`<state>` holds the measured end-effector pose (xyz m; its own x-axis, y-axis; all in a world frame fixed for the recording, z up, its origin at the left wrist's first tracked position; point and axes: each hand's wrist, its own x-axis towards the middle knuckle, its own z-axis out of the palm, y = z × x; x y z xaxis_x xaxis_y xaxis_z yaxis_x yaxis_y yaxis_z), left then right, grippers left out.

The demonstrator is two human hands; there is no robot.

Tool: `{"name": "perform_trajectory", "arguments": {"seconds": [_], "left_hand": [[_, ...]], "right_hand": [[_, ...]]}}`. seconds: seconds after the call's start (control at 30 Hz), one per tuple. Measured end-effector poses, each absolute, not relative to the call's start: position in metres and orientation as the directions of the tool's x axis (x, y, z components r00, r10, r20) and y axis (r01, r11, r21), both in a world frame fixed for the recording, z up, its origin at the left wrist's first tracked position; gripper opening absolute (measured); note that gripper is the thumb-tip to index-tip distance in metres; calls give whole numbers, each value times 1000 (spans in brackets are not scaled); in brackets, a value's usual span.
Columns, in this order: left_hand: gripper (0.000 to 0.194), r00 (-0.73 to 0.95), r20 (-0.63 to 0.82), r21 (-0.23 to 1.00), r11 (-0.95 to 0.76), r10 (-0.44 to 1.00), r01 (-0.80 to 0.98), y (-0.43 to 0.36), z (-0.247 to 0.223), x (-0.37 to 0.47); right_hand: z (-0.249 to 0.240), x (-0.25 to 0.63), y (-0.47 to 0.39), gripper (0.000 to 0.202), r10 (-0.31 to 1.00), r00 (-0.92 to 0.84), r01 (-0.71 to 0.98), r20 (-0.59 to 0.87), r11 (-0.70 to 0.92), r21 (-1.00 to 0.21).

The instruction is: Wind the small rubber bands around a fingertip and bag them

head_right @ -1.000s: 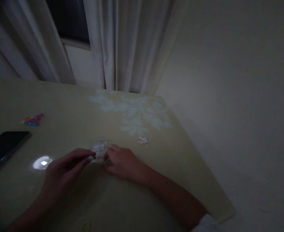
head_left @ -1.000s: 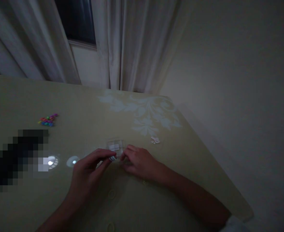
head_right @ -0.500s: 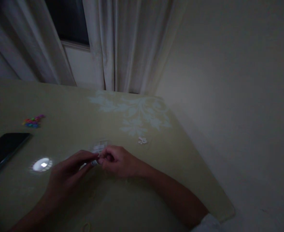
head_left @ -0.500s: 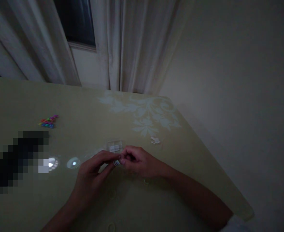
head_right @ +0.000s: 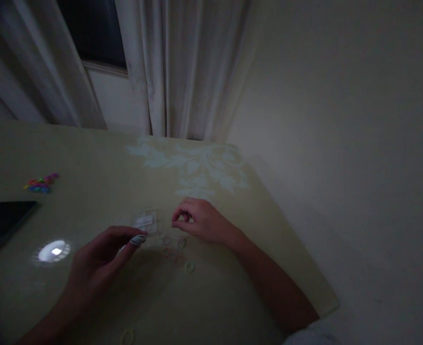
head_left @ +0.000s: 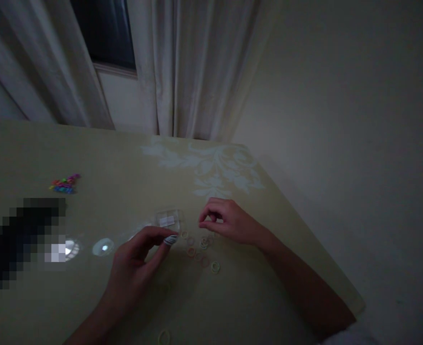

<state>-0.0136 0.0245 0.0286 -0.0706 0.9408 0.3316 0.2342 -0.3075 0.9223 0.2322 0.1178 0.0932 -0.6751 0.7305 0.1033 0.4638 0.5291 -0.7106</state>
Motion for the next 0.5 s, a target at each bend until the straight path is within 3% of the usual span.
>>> {"name": "perform_trajectory", "arguments": {"seconds": [0.1,0.27,0.5], "left_hand": [[11,-60,360,908,-335,931,252,25,29,-14],[14,-15,369,887,-347,929,305,28,29,-18],[12,-32,332,897,-306,943,318,27,31,-19]], "right_hand": [[87,245,122,5,636,-768,569,-75,625,-534],[64,240,117,4,541,-815,568,-207,679,-465],[68,243,121,11,622,-745,667,-241,677,-312]]}}
